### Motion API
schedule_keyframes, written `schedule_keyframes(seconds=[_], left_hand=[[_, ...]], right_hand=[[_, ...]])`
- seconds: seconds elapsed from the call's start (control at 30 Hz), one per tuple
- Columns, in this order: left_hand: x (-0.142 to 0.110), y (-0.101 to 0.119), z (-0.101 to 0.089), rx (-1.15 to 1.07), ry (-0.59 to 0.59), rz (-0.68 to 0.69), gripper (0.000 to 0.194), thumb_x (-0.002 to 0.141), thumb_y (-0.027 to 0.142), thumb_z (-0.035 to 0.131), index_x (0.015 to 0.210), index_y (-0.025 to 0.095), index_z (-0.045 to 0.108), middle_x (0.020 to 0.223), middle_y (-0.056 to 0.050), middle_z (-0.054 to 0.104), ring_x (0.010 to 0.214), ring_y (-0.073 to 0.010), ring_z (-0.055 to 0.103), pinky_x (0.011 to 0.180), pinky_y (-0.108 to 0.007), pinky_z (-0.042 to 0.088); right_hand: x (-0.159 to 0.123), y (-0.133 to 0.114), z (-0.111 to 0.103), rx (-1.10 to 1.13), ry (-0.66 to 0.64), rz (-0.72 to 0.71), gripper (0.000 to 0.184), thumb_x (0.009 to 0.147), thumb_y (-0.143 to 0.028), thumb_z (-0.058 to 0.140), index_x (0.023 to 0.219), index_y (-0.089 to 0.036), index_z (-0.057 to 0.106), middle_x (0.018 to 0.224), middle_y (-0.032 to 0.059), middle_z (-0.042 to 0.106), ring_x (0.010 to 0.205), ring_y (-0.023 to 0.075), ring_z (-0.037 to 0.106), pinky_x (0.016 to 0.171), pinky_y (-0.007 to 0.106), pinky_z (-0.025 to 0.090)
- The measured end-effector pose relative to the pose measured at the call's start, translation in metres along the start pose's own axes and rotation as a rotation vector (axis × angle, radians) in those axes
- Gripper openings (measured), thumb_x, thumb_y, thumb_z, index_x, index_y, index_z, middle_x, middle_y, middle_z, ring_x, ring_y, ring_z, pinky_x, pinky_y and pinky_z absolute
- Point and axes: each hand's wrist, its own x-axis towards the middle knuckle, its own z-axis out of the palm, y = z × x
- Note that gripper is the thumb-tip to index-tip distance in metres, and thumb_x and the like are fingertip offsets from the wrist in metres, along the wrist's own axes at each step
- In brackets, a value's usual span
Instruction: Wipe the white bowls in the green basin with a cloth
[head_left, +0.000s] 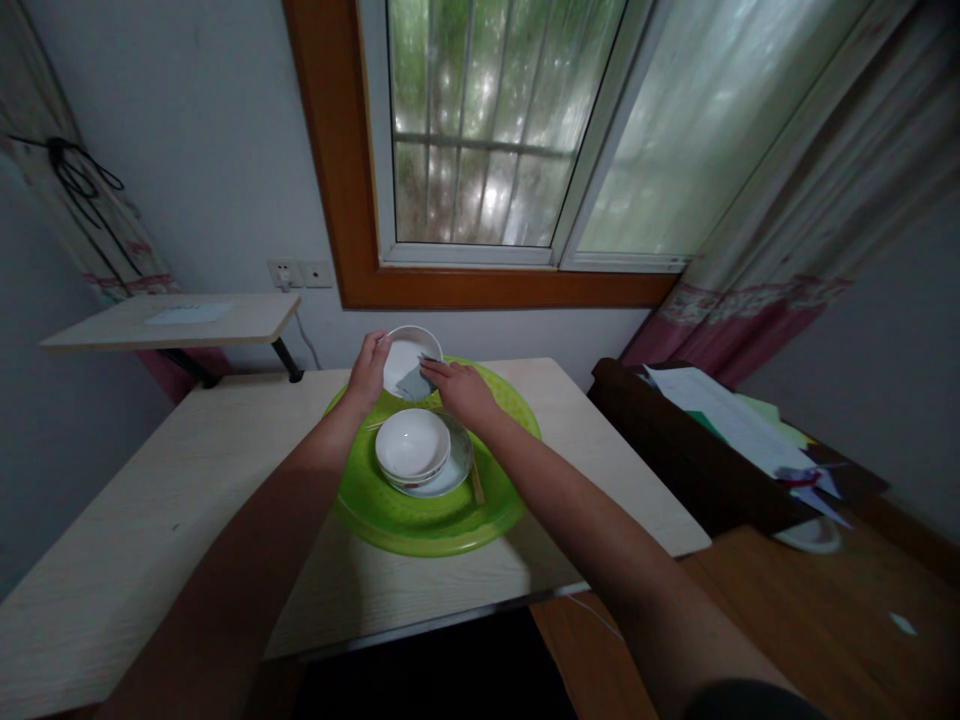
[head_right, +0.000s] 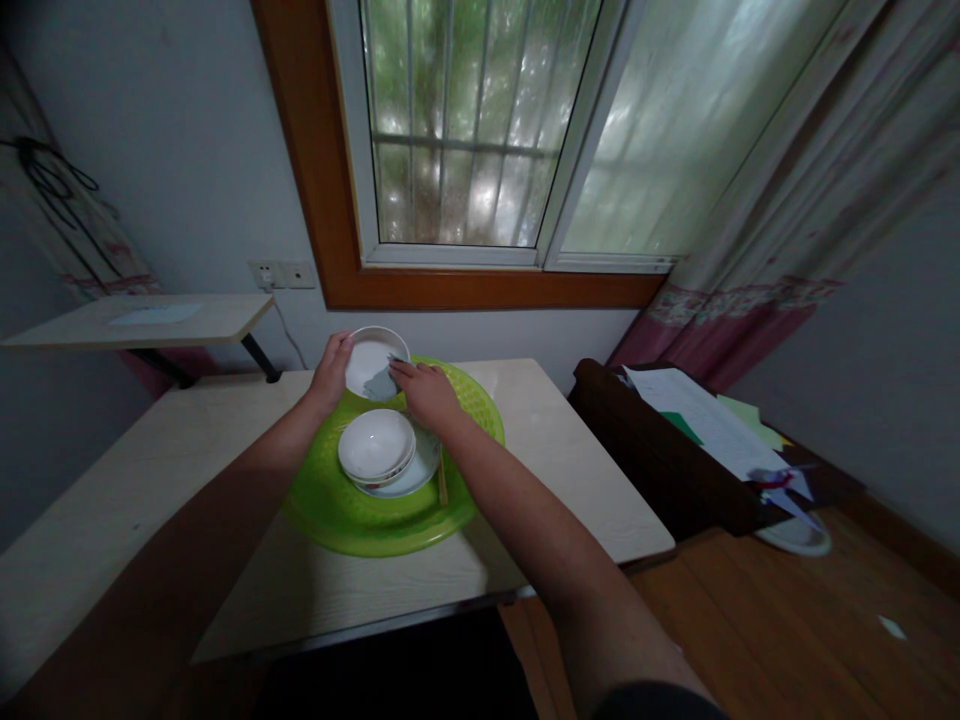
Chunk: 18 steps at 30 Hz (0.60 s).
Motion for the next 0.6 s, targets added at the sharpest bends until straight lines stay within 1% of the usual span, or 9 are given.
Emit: schedule_keyframes(seconds=[0.1, 0.2, 0.27, 0.37, 0.5, 0.6], left_hand=[[0.0, -0.002, 0.0, 0.004, -0.002, 0.003, 0.065, 0.088, 0.081, 0.051, 0.117, 0.024, 0.063, 0.117, -0.011, 0.065, 0.116, -0.0283, 0.061, 0.107, -0.044, 0.046], [-0.001, -0.002, -0.001, 0.011, -0.012, 0.023, 0.064, 0.088, 0.081, 0.051, 0.116, 0.024, 0.063, 0.117, -0.011, 0.065, 0.117, -0.028, 0.061, 0.108, -0.044, 0.045], [-0.001, -0.001, -0.001, 0.004, -0.019, 0.027, 0.065, 0.088, 0.081, 0.051, 0.116, 0.023, 0.063, 0.118, -0.011, 0.065, 0.117, -0.028, 0.061, 0.108, -0.043, 0.046], [-0.001, 0.001, -0.001, -0.009, -0.004, 0.027, 0.065, 0.089, 0.081, 0.05, 0.116, 0.023, 0.062, 0.12, -0.012, 0.064, 0.118, -0.0282, 0.06, 0.108, -0.043, 0.046], [0.0, 0.001, 0.0, 0.007, -0.007, 0.023, 0.067, 0.088, 0.082, 0.049, 0.117, 0.023, 0.062, 0.119, -0.012, 0.065, 0.119, -0.0275, 0.06, 0.11, -0.042, 0.045], [0.0, 0.0, 0.0, 0.002, -0.012, 0.002, 0.069, 0.087, 0.083, 0.05, 0.118, 0.023, 0.062, 0.118, -0.011, 0.065, 0.117, -0.0264, 0.061, 0.107, -0.041, 0.046]], right_hand=[[0.001, 0.0, 0.004, 0.051, -0.03, -0.043, 0.052, 0.099, -0.012, 0.049, 0.15, -0.022, 0.058, 0.159, 0.0082, 0.052, 0.132, 0.0274, 0.062, 0.116, 0.047, 0.045], [0.002, 0.0, 0.011, 0.151, -0.074, -0.132, 0.05, 0.1, -0.016, 0.053, 0.148, -0.025, 0.06, 0.155, 0.0056, 0.057, 0.134, 0.024, 0.062, 0.116, 0.042, 0.046], [0.003, 0.0, 0.013, 0.183, -0.064, -0.151, 0.05, 0.099, -0.016, 0.055, 0.147, -0.026, 0.062, 0.153, 0.0038, 0.059, 0.134, 0.0232, 0.062, 0.116, 0.04, 0.046], [0.002, 0.001, 0.011, 0.152, -0.033, -0.118, 0.049, 0.1, -0.016, 0.053, 0.147, -0.024, 0.061, 0.154, 0.0042, 0.058, 0.134, 0.0232, 0.061, 0.115, 0.04, 0.047], [0.001, 0.001, 0.002, 0.02, -0.004, -0.024, 0.046, 0.103, -0.018, 0.048, 0.146, -0.025, 0.062, 0.159, 0.004, 0.053, 0.126, 0.0269, 0.064, 0.11, 0.046, 0.048], [0.0, -0.001, -0.002, -0.038, 0.002, 0.011, 0.045, 0.104, -0.019, 0.046, 0.145, -0.026, 0.062, 0.16, 0.0036, 0.051, 0.124, 0.0289, 0.064, 0.107, 0.048, 0.049]])
